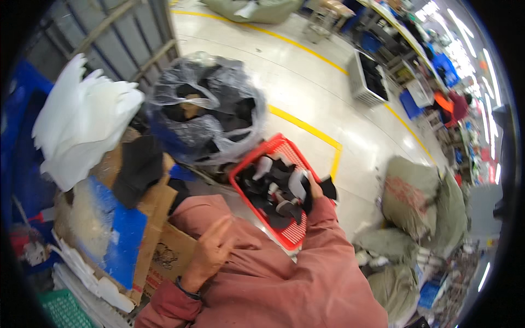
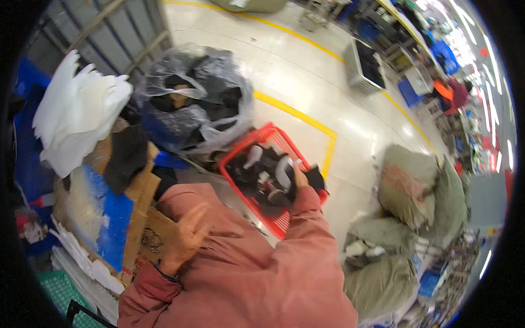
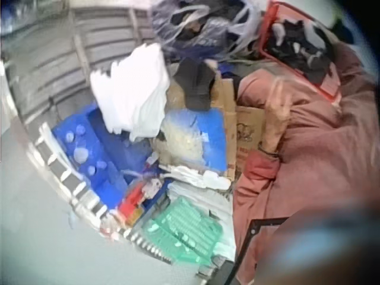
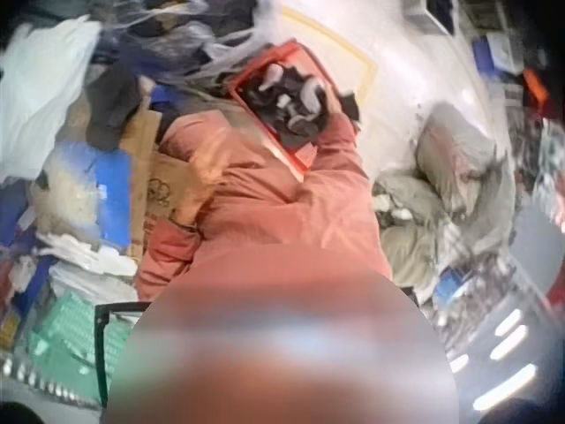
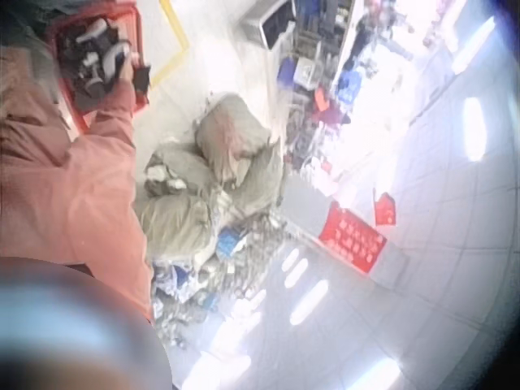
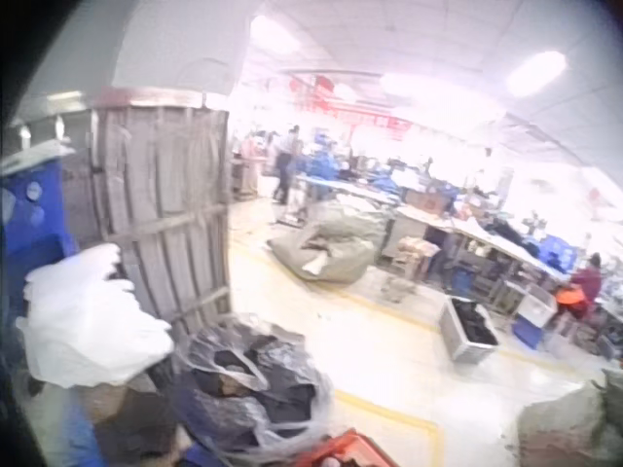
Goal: The person repeatedly picks black and white shoe parts, aligns them, and presses them together using a small press machine. The assembled parts are placed into a red basket. The process is repeated multiple times throughout the clip.
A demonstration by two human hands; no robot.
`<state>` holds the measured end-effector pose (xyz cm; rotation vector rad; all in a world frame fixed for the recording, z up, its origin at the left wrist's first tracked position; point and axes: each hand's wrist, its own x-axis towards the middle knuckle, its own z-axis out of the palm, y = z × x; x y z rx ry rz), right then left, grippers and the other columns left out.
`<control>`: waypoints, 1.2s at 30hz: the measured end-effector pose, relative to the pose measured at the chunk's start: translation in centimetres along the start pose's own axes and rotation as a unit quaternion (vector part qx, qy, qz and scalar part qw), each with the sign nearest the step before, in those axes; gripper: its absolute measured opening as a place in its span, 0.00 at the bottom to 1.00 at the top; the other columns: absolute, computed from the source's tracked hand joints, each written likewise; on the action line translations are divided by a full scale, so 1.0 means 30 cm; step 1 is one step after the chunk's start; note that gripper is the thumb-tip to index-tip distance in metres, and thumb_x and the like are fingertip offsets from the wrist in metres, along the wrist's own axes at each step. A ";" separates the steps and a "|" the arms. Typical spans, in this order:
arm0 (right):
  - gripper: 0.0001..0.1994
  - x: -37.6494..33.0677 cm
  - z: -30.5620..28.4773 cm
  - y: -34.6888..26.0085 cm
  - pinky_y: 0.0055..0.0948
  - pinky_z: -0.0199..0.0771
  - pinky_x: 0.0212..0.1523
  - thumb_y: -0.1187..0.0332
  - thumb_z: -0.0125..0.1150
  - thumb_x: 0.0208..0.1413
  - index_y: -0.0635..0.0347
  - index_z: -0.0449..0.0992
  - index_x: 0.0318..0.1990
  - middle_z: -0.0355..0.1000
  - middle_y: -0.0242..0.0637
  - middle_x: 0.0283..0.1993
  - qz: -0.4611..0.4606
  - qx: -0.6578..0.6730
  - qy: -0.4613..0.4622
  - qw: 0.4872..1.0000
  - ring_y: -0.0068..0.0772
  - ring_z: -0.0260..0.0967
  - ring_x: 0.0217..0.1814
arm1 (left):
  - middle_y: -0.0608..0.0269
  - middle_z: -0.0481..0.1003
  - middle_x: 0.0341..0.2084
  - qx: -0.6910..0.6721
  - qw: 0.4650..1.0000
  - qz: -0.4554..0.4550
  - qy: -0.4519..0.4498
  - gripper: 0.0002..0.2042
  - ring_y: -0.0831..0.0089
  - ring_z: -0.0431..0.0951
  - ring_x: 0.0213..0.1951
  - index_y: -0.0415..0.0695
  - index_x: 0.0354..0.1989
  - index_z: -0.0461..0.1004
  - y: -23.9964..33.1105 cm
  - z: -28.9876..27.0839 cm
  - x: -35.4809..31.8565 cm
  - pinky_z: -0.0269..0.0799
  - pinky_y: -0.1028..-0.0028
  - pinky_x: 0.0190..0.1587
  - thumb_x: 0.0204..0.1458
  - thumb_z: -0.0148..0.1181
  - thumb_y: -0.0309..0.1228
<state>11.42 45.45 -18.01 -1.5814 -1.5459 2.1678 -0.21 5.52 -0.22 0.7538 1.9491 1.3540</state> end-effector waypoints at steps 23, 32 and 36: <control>0.21 -0.327 1.414 -0.465 0.42 0.68 0.67 0.67 0.63 0.53 0.51 0.80 0.57 0.74 0.43 0.60 -0.725 -0.525 -0.284 0.343 0.49 0.71 0.65 | 0.49 0.79 0.55 0.004 0.977 0.024 0.214 0.17 0.53 0.79 0.56 0.38 0.59 0.76 -0.128 -0.123 -0.102 0.75 0.63 0.59 0.64 0.59 0.30; 0.15 -0.419 1.367 -0.546 0.34 0.76 0.56 0.78 0.54 0.63 0.62 0.80 0.55 0.80 0.44 0.49 -0.558 -0.418 -0.347 0.627 0.43 0.79 0.53 | 0.51 0.79 0.56 -0.030 0.911 0.048 0.408 0.18 0.56 0.78 0.60 0.40 0.61 0.76 -0.024 -0.263 -0.248 0.73 0.66 0.62 0.63 0.63 0.29; 0.20 -0.649 1.303 -0.498 0.39 0.68 0.66 0.66 0.59 0.66 0.61 0.75 0.64 0.74 0.40 0.62 -0.535 -0.344 -0.438 0.635 0.36 0.70 0.65 | 0.46 0.69 0.67 0.104 0.859 0.114 0.489 0.30 0.50 0.71 0.67 0.39 0.68 0.69 0.087 -0.389 -0.320 0.69 0.61 0.66 0.56 0.71 0.28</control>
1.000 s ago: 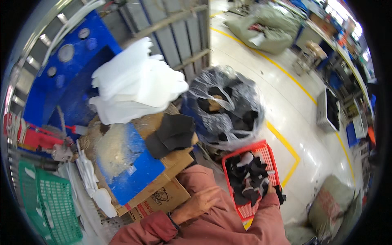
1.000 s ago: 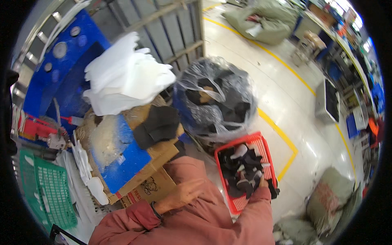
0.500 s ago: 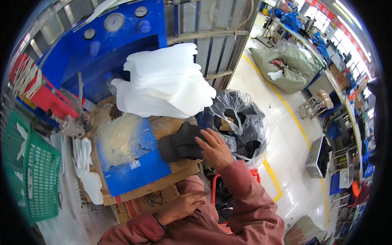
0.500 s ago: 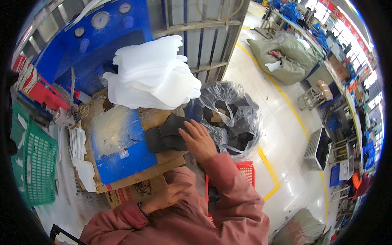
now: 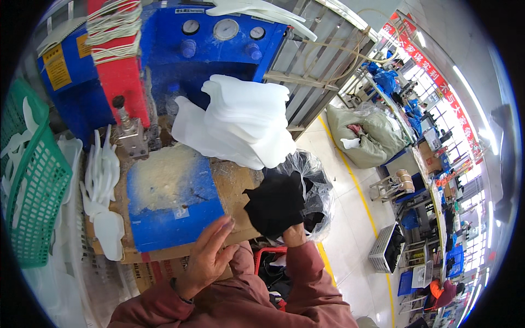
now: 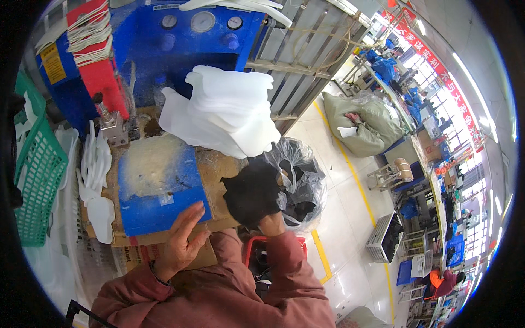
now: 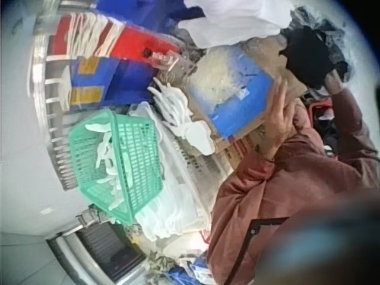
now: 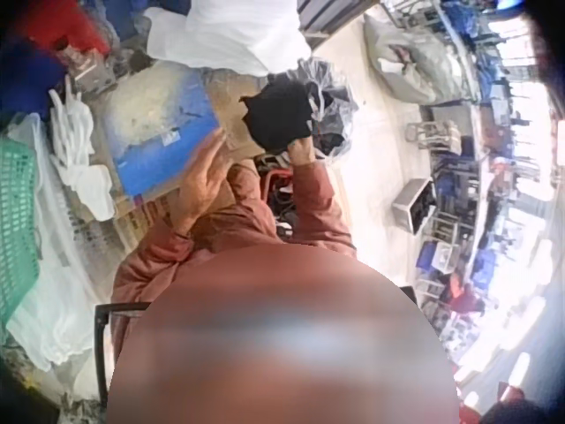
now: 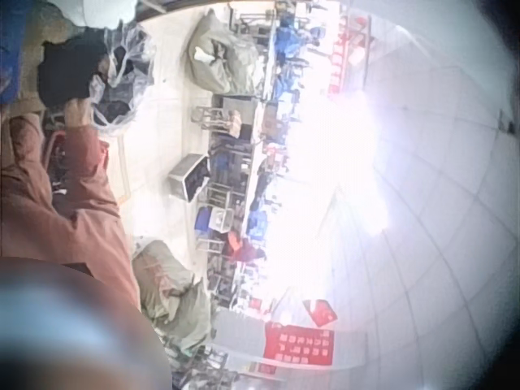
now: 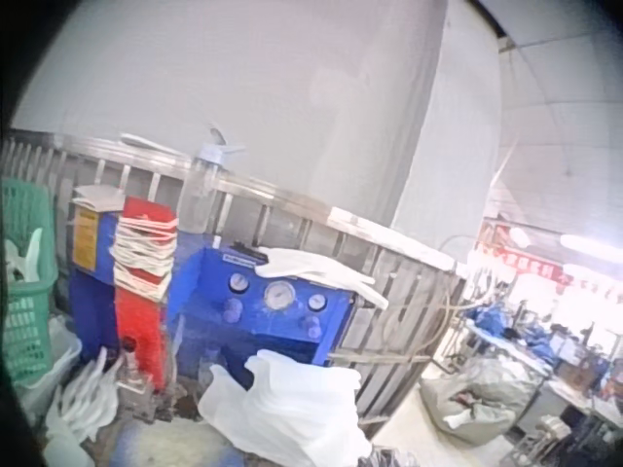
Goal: The person repeatedly picks black and white shoe parts, aligns them, and presses them together using a small press machine. The assembled parts are placed into a red basket. The process is repeated multiple times throughout the clip.
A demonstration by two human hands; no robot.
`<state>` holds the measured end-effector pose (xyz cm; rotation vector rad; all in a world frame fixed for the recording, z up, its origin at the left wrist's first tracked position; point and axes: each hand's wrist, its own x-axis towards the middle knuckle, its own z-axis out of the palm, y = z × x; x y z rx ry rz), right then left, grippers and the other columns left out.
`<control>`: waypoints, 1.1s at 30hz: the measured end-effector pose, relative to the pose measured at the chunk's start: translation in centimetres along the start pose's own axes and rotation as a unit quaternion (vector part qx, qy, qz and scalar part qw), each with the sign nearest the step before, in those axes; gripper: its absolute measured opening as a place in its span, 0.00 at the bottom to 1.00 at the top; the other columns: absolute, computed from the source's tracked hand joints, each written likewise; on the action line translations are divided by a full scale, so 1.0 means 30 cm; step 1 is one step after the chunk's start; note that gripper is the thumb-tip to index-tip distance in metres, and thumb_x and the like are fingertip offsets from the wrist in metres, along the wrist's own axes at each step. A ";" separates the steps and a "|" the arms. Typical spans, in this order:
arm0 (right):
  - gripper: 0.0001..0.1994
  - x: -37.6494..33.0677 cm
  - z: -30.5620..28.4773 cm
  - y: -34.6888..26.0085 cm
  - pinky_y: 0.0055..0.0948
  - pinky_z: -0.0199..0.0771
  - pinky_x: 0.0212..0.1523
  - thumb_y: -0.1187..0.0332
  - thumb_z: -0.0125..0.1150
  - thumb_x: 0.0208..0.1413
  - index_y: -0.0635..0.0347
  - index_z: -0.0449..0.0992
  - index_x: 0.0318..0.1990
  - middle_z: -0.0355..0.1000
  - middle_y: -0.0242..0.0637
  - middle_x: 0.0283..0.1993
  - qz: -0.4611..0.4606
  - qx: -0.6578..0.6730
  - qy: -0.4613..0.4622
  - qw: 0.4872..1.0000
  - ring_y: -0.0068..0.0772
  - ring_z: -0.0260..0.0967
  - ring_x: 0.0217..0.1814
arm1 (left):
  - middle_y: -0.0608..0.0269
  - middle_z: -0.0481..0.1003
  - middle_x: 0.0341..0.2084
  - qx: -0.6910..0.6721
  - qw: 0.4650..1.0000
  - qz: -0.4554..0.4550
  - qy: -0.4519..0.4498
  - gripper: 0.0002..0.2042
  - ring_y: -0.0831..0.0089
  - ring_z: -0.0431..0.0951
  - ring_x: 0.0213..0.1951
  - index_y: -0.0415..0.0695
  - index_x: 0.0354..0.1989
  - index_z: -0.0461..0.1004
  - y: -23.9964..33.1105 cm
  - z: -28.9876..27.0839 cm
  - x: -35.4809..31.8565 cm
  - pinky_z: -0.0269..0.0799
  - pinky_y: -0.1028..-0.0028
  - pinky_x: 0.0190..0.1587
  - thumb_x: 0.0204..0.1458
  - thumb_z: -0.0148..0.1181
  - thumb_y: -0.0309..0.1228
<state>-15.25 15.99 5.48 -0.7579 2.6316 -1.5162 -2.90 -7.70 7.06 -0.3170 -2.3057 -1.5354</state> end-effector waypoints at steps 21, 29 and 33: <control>0.17 -0.175 0.381 -0.112 0.31 0.71 0.62 0.67 0.57 0.70 0.58 0.76 0.63 0.76 0.27 0.61 0.136 0.450 -0.174 0.865 0.22 0.71 0.62 | 0.40 0.75 0.60 0.044 0.990 -0.082 -0.110 0.31 0.47 0.76 0.61 0.34 0.65 0.71 -0.039 -0.204 -0.045 0.71 0.60 0.64 0.47 0.61 0.21; 0.20 -0.233 0.408 0.020 0.26 0.75 0.52 0.65 0.57 0.69 0.54 0.74 0.67 0.78 0.31 0.56 0.181 0.331 -0.193 0.906 0.24 0.74 0.56 | 0.51 0.83 0.40 0.080 0.968 -0.172 0.164 0.12 0.65 0.80 0.39 0.31 0.47 0.81 -0.090 -0.326 0.050 0.76 0.68 0.45 0.63 0.61 0.28; 0.15 -0.221 0.373 0.066 0.31 0.76 0.56 0.67 0.56 0.68 0.63 0.79 0.58 0.80 0.36 0.53 0.244 0.195 -0.138 0.940 0.28 0.76 0.53 | 0.49 0.80 0.37 0.089 0.995 -0.045 0.004 0.13 0.57 0.81 0.39 0.36 0.48 0.82 -0.005 -0.347 -0.006 0.76 0.68 0.45 0.53 0.63 0.20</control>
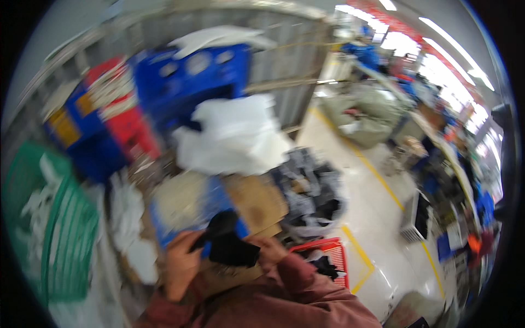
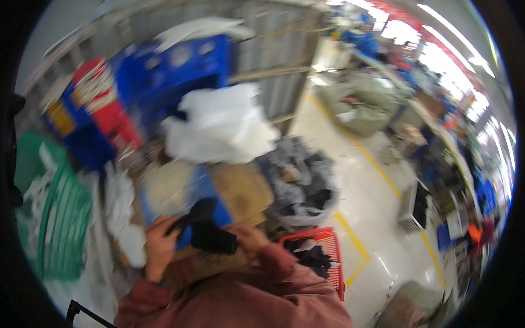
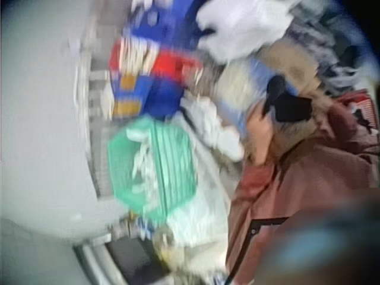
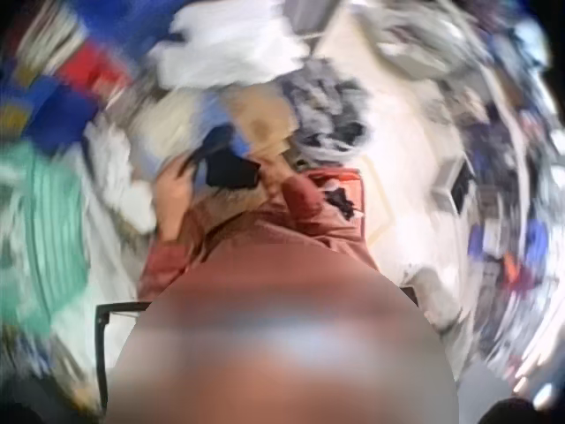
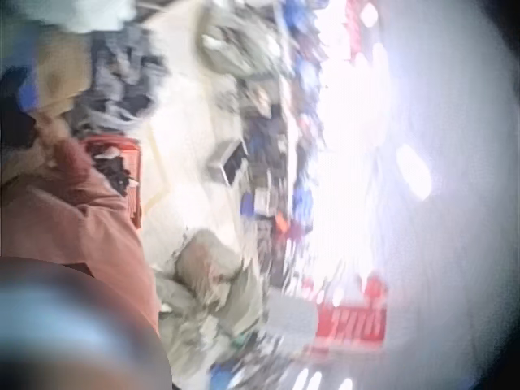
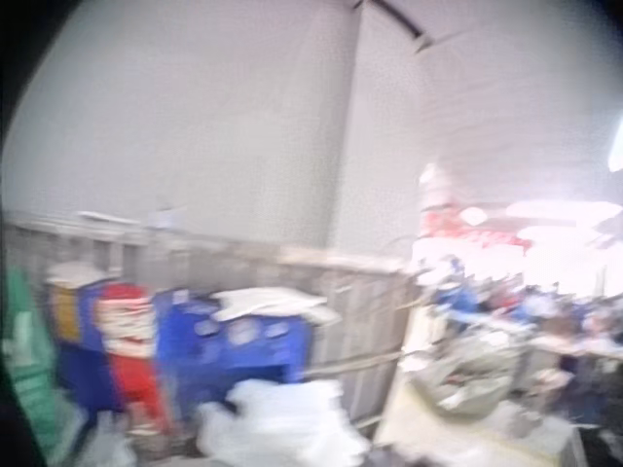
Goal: The person repeatedly picks black and white shoe parts, aligns them, and presses them together using a small press machine. The assembled parts are placed into a red basket. The process is repeated multiple times throughout the clip.
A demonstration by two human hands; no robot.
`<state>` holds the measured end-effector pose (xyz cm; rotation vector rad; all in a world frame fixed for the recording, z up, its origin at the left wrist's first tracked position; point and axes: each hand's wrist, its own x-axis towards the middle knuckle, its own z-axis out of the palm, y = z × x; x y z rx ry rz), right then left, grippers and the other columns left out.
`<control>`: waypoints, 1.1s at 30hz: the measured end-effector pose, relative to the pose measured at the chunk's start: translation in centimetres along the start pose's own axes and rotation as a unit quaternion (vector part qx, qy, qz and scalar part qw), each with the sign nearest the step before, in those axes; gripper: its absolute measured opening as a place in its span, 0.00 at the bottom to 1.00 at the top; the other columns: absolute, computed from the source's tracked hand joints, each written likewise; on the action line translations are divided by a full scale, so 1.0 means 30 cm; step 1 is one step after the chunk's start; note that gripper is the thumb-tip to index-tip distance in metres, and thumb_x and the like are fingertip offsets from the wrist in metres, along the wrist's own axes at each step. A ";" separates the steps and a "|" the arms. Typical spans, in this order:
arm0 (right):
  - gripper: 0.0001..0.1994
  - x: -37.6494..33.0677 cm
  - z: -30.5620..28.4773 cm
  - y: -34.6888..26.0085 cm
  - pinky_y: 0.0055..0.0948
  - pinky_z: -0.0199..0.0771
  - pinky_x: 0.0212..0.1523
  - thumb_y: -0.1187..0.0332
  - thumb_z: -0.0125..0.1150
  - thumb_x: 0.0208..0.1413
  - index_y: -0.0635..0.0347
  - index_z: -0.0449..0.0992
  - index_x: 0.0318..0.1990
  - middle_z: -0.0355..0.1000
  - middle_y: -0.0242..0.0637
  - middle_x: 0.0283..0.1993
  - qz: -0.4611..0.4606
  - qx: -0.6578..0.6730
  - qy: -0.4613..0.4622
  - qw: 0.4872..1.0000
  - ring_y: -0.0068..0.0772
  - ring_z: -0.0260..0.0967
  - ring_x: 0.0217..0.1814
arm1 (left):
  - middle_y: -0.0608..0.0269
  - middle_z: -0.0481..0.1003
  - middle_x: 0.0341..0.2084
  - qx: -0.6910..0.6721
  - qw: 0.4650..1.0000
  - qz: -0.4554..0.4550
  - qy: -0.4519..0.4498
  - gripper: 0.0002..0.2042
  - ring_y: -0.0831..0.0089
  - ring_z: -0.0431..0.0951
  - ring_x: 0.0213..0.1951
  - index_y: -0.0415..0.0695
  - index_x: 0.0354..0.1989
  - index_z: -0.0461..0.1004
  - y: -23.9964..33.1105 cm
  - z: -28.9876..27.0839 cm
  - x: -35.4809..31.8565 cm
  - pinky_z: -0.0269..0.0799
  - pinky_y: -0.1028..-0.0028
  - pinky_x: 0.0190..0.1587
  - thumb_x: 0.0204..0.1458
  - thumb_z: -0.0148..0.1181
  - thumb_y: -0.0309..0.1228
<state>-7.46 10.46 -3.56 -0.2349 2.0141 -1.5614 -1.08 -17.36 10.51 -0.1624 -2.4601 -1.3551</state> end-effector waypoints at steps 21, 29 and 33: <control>0.22 -0.004 0.287 -0.344 0.36 0.59 0.73 0.64 0.40 0.76 0.66 0.64 0.70 0.68 0.44 0.70 -0.200 0.452 -0.045 0.868 0.41 0.65 0.71 | 0.53 0.82 0.42 0.021 0.993 0.023 -0.115 0.12 0.52 0.83 0.43 0.43 0.48 0.80 0.059 -0.035 -0.031 0.80 0.63 0.45 0.55 0.67 0.26; 0.30 0.013 0.270 -0.271 0.38 0.58 0.74 0.51 0.39 0.76 0.68 0.63 0.72 0.64 0.46 0.73 -0.121 0.536 -0.171 0.818 0.41 0.63 0.73 | 0.49 0.81 0.38 -0.064 0.963 -0.120 -0.235 0.09 0.48 0.82 0.38 0.41 0.46 0.79 0.027 -0.014 -0.039 0.78 0.61 0.39 0.59 0.65 0.28; 0.37 0.048 0.264 -0.236 0.38 0.59 0.74 0.42 0.44 0.73 0.67 0.59 0.74 0.63 0.46 0.74 -0.071 0.496 -0.239 0.831 0.40 0.63 0.74 | 0.51 0.81 0.37 -0.106 0.966 -0.047 -0.230 0.09 0.50 0.82 0.37 0.42 0.46 0.80 0.000 -0.026 -0.033 0.78 0.61 0.39 0.59 0.66 0.29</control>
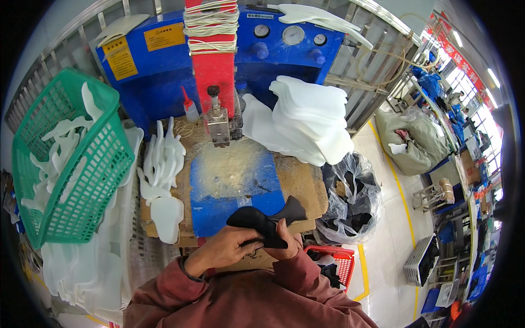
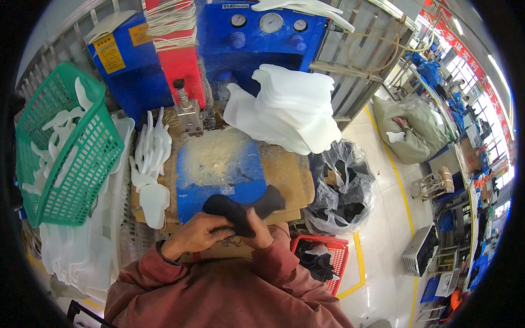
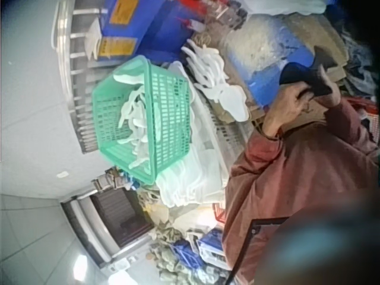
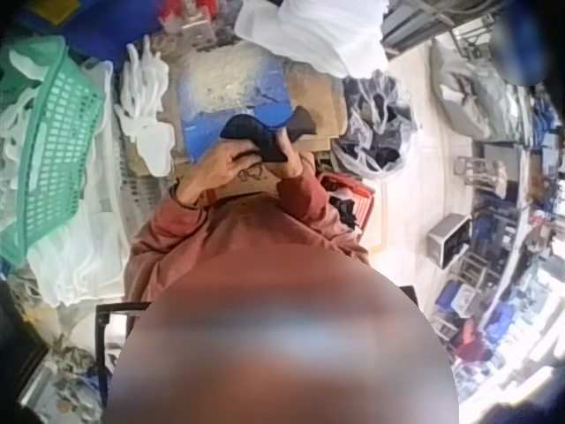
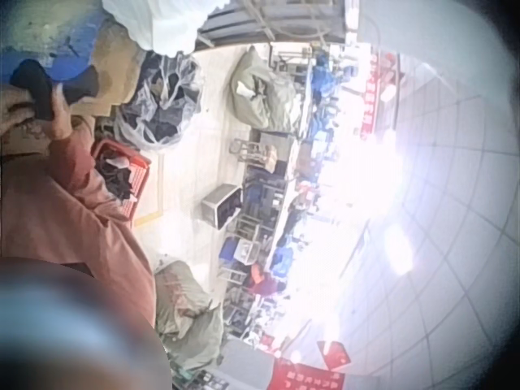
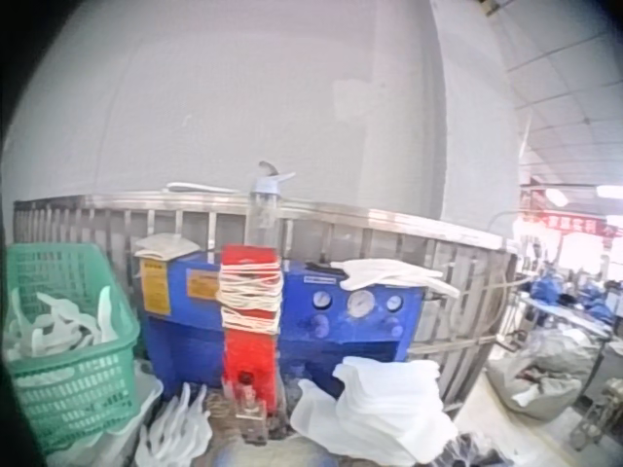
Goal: The person repeatedly picks black and white shoe parts, aligns them, and presses them together using a small press machine. The assembled parts are placed into a red basket. The process is repeated multiple times throughout the clip.
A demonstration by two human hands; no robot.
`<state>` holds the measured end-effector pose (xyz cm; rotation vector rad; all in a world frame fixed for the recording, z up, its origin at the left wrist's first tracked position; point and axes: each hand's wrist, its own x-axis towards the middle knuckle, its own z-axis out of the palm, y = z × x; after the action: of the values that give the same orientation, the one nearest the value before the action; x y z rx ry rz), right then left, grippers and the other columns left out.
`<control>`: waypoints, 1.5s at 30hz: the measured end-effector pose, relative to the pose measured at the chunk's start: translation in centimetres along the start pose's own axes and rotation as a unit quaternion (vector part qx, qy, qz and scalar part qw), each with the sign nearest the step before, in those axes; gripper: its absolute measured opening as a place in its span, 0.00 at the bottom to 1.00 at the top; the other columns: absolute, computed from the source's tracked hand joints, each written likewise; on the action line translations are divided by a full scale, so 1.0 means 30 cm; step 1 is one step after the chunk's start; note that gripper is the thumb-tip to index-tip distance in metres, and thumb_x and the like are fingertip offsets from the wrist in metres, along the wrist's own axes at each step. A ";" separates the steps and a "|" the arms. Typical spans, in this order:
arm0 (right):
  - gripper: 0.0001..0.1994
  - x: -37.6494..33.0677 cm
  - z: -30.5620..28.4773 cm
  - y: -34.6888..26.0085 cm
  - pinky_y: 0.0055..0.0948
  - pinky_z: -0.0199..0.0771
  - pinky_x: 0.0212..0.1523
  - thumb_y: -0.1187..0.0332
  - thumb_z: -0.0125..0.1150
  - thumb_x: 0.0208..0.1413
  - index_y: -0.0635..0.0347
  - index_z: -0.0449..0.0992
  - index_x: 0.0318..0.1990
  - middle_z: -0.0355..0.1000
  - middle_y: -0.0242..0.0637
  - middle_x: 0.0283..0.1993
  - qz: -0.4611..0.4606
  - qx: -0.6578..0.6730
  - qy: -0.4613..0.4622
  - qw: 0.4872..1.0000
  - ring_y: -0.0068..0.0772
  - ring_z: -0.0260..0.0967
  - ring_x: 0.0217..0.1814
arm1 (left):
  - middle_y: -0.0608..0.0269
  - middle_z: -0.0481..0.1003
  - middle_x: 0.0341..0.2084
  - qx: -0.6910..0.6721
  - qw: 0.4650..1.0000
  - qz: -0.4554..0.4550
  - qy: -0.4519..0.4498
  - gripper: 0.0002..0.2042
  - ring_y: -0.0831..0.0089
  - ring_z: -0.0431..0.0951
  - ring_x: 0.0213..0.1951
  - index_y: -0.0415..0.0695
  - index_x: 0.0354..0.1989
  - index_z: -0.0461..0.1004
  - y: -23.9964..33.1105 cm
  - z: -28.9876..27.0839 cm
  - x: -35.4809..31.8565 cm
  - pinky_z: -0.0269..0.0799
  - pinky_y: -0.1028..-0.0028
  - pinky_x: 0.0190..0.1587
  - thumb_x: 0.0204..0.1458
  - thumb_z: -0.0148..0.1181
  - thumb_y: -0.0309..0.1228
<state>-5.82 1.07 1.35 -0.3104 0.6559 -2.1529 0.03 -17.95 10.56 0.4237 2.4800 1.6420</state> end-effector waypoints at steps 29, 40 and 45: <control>0.44 0.424 0.060 -0.027 0.38 0.69 0.70 0.28 0.37 0.67 0.57 0.65 0.73 0.70 0.39 0.70 -0.090 0.065 0.102 0.989 0.39 0.71 0.68 | 0.59 0.74 0.41 0.298 0.906 0.165 0.251 0.16 0.60 0.79 0.43 0.40 0.48 0.80 -0.057 0.030 0.025 0.79 0.66 0.45 0.49 0.64 0.21; 0.47 0.654 -0.015 -0.076 0.46 0.70 0.66 0.25 0.41 0.62 0.58 0.64 0.72 0.73 0.44 0.64 -0.089 0.256 -0.103 0.957 0.46 0.72 0.62 | 0.59 0.75 0.37 0.320 0.884 0.174 0.291 0.17 0.60 0.80 0.38 0.40 0.46 0.83 -0.089 -0.083 0.134 0.79 0.66 0.40 0.45 0.67 0.18; 0.44 0.673 -0.102 -0.074 0.51 0.68 0.67 0.27 0.40 0.65 0.57 0.66 0.71 0.74 0.46 0.63 -0.086 0.132 0.011 0.987 0.49 0.71 0.62 | 0.59 0.75 0.37 0.319 0.886 0.189 0.280 0.15 0.60 0.80 0.39 0.40 0.47 0.83 -0.111 -0.101 0.175 0.79 0.64 0.41 0.48 0.66 0.21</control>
<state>-21.01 -12.68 -0.12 -0.2053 0.3593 -2.3784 -6.28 -20.22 8.93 0.5980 3.5777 1.0897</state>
